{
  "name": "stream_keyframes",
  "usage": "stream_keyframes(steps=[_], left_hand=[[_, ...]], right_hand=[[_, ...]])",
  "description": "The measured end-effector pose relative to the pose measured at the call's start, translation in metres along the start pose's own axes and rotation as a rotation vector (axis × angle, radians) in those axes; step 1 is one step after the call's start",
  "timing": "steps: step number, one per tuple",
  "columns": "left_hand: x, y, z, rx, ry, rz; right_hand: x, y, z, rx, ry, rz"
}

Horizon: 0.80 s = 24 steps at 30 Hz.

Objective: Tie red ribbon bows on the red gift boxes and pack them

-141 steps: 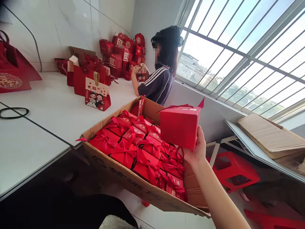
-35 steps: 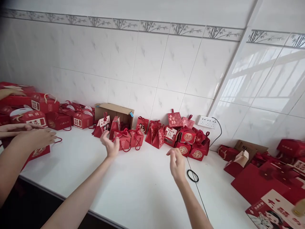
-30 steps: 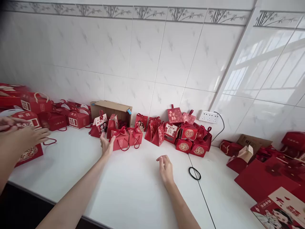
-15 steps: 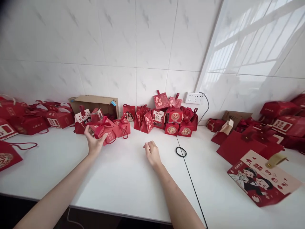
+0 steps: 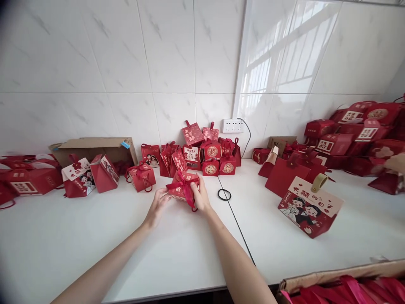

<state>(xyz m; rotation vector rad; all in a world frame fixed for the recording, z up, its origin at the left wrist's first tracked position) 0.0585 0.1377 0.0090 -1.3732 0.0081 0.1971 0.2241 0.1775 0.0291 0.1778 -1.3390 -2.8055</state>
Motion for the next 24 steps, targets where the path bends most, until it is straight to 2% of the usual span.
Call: stream_keyframes(steps=[4, 9, 12, 16, 24], left_hand=[[-0.032, 0.0, 0.008, -0.032, -0.178, 0.005], [-0.047, -0.023, 0.011, 0.019, -0.273, 0.113], [-0.045, -0.036, 0.007, 0.076, -0.243, 0.166], [-0.033, -0.044, 0.003, 0.131, -0.169, 0.184], [-0.025, -0.036, 0.002, 0.124, -0.09, 0.118]], right_hand=[[0.004, -0.001, 0.001, 0.015, 0.021, -0.002], [0.018, 0.002, -0.002, -0.007, 0.096, -0.039], [0.022, 0.005, -0.003, -0.021, 0.117, -0.04], [0.022, 0.005, -0.004, -0.011, 0.128, -0.037], [0.021, 0.007, -0.003, -0.013, 0.145, -0.059]])
Point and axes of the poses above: each hand's wrist, its own z-axis towards the middle knuckle, its own x-axis out of the palm, y = z × x, the point moved 10 cm from there along z, towards the middle knuckle, and after that the axes turned 10 degrees about -x, right-handed, at the moved point
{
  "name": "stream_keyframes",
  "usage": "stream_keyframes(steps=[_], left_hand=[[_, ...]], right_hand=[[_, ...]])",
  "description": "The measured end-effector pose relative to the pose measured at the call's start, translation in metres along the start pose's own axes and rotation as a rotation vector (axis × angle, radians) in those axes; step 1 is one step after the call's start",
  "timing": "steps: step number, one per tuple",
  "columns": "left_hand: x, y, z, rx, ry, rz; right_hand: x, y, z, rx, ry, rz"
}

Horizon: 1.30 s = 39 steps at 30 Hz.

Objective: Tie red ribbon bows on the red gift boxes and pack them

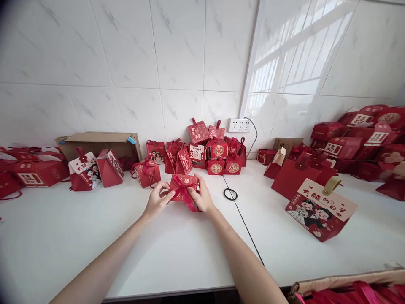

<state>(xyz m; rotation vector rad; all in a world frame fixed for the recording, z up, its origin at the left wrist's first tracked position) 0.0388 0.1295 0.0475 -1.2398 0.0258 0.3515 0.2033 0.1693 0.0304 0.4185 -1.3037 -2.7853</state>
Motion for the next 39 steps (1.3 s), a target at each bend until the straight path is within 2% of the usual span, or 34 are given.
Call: stream_keyframes(steps=[4, 11, 18, 20, 23, 27, 30, 35, 39], left_hand=[[0.004, 0.006, 0.0, -0.023, 0.044, -0.054], [0.022, 0.006, -0.007, -0.048, 0.226, -0.11], [0.019, 0.004, -0.009, -0.053, 0.217, -0.116], [0.016, 0.005, -0.007, -0.049, 0.191, -0.119], [0.003, 0.004, -0.003, -0.018, 0.057, -0.053], [-0.014, -0.02, -0.006, 0.211, -0.11, 0.082], [-0.016, -0.038, -0.013, 0.359, -0.126, 0.183], [-0.014, -0.053, -0.022, 0.437, -0.155, 0.25], [-0.013, -0.055, -0.024, 0.475, -0.185, 0.25]], right_hand=[[0.0, 0.002, 0.0, -0.014, 0.005, 0.004], [0.007, 0.006, -0.002, -0.038, 0.089, 0.034], [0.007, 0.006, -0.004, -0.026, 0.095, 0.034], [0.008, 0.008, -0.004, -0.027, 0.102, 0.032], [0.012, 0.01, -0.005, -0.036, 0.126, 0.05], [0.018, 0.015, -0.005, -0.058, 0.158, 0.048], [0.019, 0.017, -0.006, -0.068, 0.173, 0.038], [0.019, 0.02, -0.005, -0.092, 0.177, 0.028], [0.019, 0.021, -0.004, -0.108, 0.174, 0.018]])
Point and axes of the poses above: each hand's wrist, its own z-axis towards the middle knuckle, its own x-axis out of the palm, y = z × x, the point moved 10 cm from there along z, towards the middle knuckle, and after that the axes turned 10 degrees about -x, right-handed, at the moved point
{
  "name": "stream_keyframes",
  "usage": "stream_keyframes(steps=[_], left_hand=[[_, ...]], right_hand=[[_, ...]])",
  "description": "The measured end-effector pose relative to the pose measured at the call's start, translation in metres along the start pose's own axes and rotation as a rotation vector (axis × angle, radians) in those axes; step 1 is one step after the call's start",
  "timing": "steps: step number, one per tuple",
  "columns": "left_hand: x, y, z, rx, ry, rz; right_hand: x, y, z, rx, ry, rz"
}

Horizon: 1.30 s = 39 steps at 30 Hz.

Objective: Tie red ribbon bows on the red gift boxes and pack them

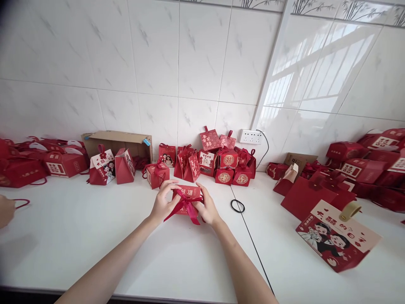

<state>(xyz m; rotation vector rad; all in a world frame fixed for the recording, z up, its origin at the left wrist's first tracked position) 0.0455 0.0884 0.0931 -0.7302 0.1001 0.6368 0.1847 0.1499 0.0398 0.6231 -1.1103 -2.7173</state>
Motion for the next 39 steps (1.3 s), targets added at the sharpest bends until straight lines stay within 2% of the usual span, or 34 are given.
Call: stream_keyframes(steps=[9, 14, 19, 22, 25, 30, 35, 39], left_hand=[[-0.005, 0.0, -0.002, 0.04, -0.072, 0.035], [-0.002, 0.001, 0.001, -0.027, 0.0, 0.046], [-0.007, 0.001, 0.003, -0.045, -0.019, 0.03], [-0.001, 0.0, 0.004, -0.033, 0.09, 0.0], [0.005, 0.008, 0.005, -0.12, 0.202, -0.082], [0.017, 0.027, 0.004, -0.35, 0.299, -0.302], [0.023, 0.042, 0.004, -0.516, 0.272, -0.534], [0.024, 0.048, 0.004, -0.522, 0.263, -0.524]], right_hand=[[0.001, -0.004, -0.001, 0.047, 0.002, 0.033], [0.001, -0.004, 0.0, 0.053, -0.003, 0.051], [0.002, -0.005, 0.0, 0.057, -0.007, 0.084], [0.002, -0.006, 0.0, 0.074, -0.011, 0.097], [0.001, -0.006, 0.0, 0.082, -0.011, 0.101], [0.001, -0.005, 0.0, 0.082, -0.009, 0.094], [0.0, -0.005, 0.001, 0.076, -0.014, 0.089], [-0.002, -0.006, 0.001, 0.075, -0.024, 0.083]])
Point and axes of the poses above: each hand's wrist, its own z-axis towards the middle knuckle, its own x-axis out of the palm, y = z × x, the point moved 10 cm from there along z, towards the middle knuckle, and after that the axes turned 10 degrees about -x, right-handed, at the moved point
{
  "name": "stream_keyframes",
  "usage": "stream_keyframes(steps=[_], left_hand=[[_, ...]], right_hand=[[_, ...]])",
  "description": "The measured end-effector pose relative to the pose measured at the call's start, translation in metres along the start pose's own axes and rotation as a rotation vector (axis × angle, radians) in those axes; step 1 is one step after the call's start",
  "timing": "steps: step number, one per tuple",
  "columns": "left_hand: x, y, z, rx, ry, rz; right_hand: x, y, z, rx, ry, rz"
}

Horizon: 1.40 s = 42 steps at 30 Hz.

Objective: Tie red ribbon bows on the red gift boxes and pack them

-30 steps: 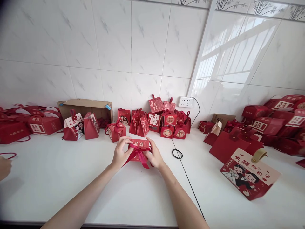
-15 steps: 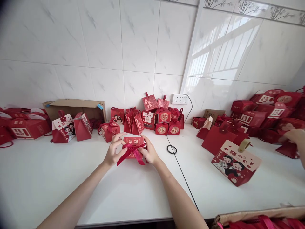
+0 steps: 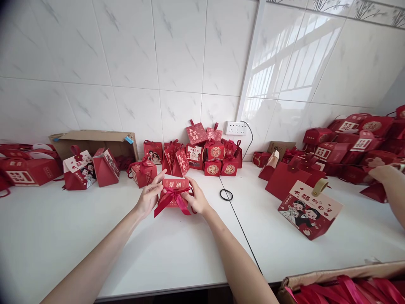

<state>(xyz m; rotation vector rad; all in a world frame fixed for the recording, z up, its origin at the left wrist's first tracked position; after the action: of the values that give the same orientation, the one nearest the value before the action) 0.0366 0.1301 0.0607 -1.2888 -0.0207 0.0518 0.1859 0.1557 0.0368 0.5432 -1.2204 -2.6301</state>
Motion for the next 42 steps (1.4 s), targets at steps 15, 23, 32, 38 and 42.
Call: stream_keyframes(steps=[15, 23, 32, 38, 42], left_hand=[[0.004, -0.002, -0.001, -0.022, 0.033, 0.046], [-0.002, 0.002, 0.002, -0.028, -0.017, 0.022], [0.007, -0.005, -0.001, -0.015, 0.06, -0.013], [0.014, -0.002, -0.005, -0.068, 0.119, 0.022], [0.017, -0.002, -0.006, -0.113, 0.156, -0.08]], right_hand=[[-0.001, -0.002, 0.0, 0.003, -0.009, 0.007], [-0.001, -0.001, 0.001, -0.015, -0.014, -0.011], [-0.001, 0.0, 0.0, -0.026, -0.015, -0.025], [-0.002, 0.0, 0.0, -0.026, -0.014, -0.029], [-0.002, 0.0, 0.001, -0.021, -0.014, -0.019]])
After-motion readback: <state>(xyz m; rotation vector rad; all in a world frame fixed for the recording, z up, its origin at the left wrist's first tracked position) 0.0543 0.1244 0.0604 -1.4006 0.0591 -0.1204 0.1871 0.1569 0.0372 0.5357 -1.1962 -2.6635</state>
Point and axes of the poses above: each hand's wrist, its own z-axis towards the middle knuckle, its own x-axis out of the palm, y = z × x, the point moved 10 cm from there along z, towards the middle knuckle, and after that the axes turned 10 degrees about -x, right-handed, at the moved point
